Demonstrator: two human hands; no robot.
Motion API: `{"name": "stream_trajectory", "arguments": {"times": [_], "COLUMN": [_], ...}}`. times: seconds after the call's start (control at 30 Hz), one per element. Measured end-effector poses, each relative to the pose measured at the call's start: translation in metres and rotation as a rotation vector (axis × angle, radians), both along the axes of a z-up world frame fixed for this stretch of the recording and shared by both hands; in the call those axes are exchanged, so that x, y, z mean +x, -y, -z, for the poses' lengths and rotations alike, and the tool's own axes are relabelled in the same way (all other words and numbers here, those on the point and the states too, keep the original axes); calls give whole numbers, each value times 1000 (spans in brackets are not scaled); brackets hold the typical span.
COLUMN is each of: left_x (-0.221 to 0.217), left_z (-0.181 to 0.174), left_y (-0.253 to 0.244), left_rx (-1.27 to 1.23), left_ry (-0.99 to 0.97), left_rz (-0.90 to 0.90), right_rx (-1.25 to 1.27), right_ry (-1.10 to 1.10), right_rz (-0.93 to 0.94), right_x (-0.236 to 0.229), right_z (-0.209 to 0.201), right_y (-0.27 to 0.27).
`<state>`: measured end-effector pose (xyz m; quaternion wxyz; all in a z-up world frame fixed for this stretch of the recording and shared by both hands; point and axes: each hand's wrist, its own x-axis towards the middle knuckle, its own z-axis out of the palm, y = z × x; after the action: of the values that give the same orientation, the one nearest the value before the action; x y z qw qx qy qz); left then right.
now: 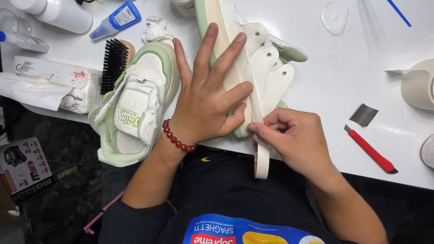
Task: The person picks up a sneaker from the floor and places it on a work table, then applies masking tape around the midsole of the sneaker, pressing the tape along the edge of the shoe to mask it. They work the tape around the sole of the shoe throughout the clip.
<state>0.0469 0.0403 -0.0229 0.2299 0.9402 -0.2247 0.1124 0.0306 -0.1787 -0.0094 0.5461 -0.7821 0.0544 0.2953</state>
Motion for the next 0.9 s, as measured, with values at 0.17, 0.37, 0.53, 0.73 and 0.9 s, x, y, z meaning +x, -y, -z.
{"name": "stream_trajectory", "arguments": {"times": [0.17, 0.37, 0.53, 0.73, 0.9], "left_x": [9, 6, 13, 14, 13], "left_z": [-1, -4, -16, -10, -2], "left_y": [-2, -1, 2, 2, 0], "left_rx": [-2, -105, -96, 1, -78], "left_ry": [-61, -178, -296, -223, -150], "left_rz": [142, 206, 92, 114, 167], "right_rx": [42, 83, 95, 102, 132], "right_ry": [-124, -135, -126, -117, -114], "right_rz": [35, 85, 91, 87, 103], "right_x": [4, 4, 5, 7, 6], "right_z": [1, 4, 7, 7, 7], "right_y": [3, 4, 3, 3, 3]}}
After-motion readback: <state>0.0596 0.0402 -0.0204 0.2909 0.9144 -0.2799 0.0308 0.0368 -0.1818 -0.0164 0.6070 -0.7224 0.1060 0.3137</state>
